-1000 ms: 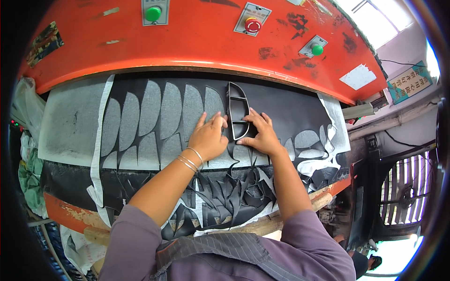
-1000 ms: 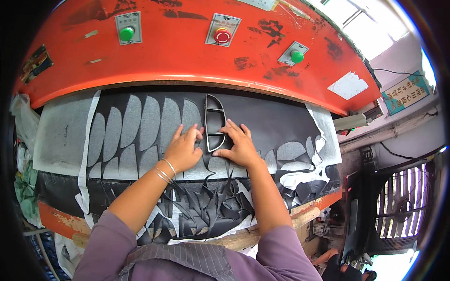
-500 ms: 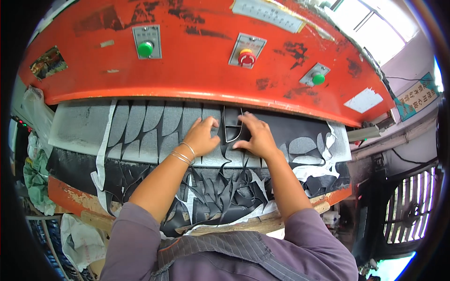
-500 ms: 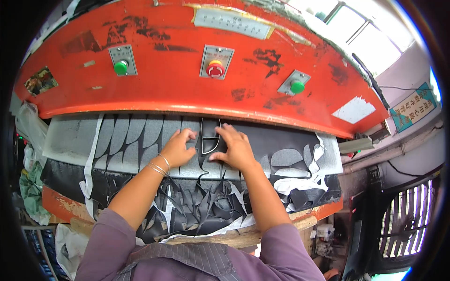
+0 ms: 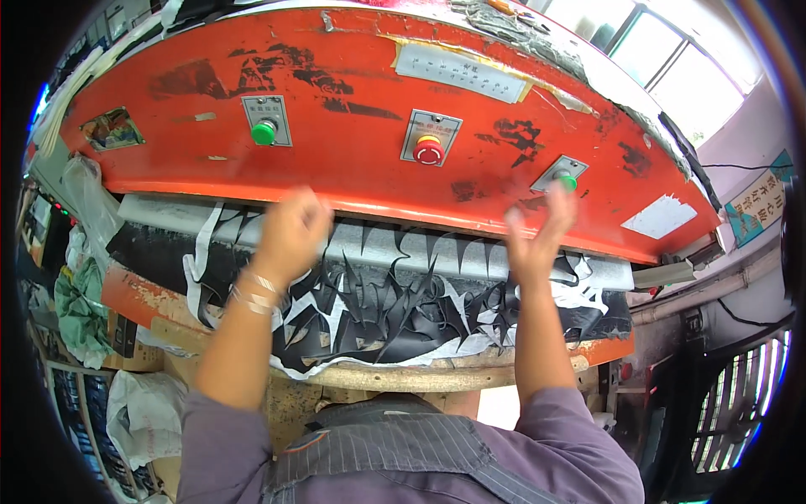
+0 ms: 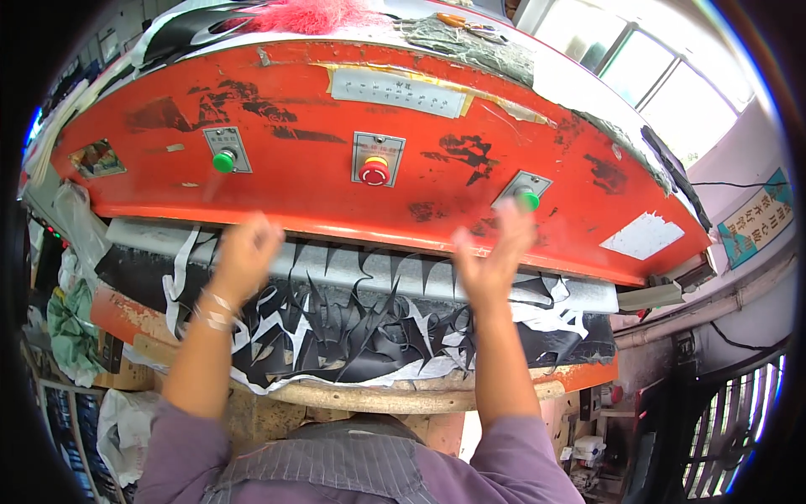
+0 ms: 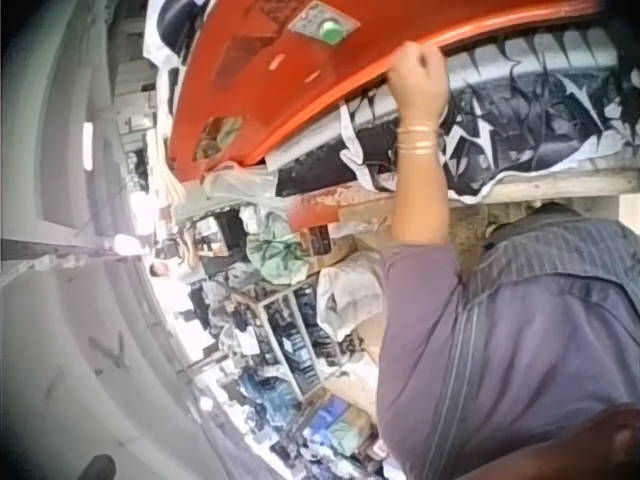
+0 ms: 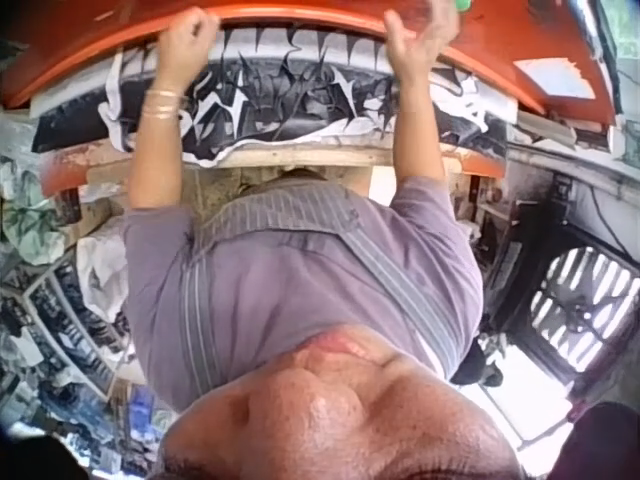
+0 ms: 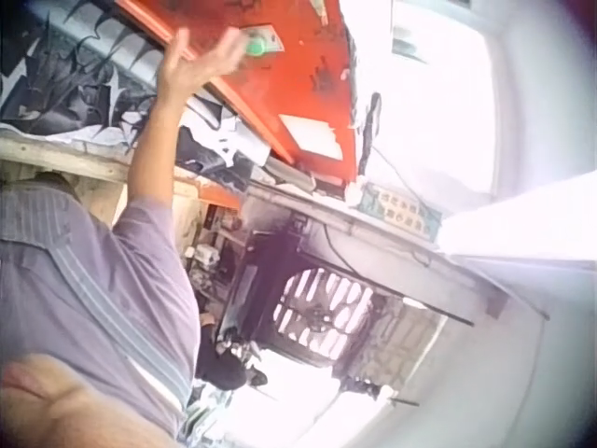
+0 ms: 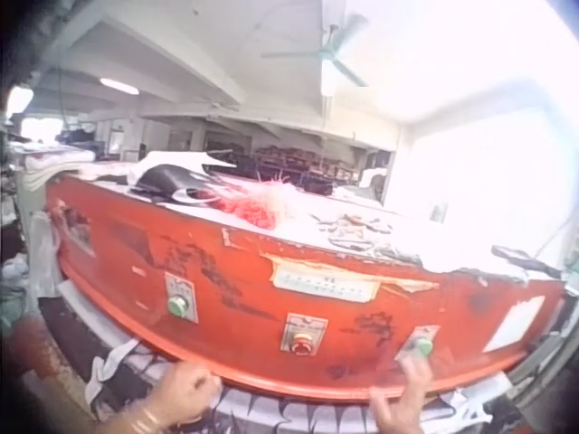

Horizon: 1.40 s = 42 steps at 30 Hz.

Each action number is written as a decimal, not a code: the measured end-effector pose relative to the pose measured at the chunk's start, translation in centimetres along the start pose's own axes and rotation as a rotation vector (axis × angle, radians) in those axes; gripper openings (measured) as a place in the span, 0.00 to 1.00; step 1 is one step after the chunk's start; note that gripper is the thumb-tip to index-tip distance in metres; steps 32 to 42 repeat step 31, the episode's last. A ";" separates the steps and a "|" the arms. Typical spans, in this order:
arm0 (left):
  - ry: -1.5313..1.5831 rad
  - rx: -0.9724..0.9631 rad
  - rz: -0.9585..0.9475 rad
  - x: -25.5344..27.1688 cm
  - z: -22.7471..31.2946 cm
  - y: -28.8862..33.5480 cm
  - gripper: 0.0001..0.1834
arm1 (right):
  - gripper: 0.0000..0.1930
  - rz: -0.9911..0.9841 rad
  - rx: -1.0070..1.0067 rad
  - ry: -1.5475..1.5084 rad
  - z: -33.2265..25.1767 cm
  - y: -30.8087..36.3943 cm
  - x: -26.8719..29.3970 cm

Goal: Operating an industrial die-cutting press to cut shoe components from a sheet of material.

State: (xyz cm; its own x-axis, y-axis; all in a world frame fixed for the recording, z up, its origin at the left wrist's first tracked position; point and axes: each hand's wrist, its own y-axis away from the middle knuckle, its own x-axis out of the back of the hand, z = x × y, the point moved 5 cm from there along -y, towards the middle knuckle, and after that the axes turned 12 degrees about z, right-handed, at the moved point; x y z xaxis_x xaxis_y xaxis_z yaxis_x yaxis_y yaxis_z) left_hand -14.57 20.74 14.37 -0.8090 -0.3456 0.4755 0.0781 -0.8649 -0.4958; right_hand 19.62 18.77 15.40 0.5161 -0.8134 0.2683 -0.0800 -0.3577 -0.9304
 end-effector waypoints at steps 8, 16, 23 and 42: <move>-0.123 -0.091 -0.580 -4.0 3.5 20.6 0.10 | 0.29 -1.214 -0.015 -0.443 -15.0 16.1 4.3; -0.176 -0.108 -0.352 -4.9 3.2 21.0 0.09 | 0.24 -1.191 0.003 -0.238 -15.4 16.6 3.6; -0.193 0.056 -0.738 -6.5 1.1 22.0 0.16 | 0.24 -1.407 -0.407 -0.419 -10.0 13.1 -1.2; 0.195 0.178 -0.785 -7.9 2.8 20.5 0.23 | 0.40 -1.044 -0.645 0.245 -1.1 8.9 -13.1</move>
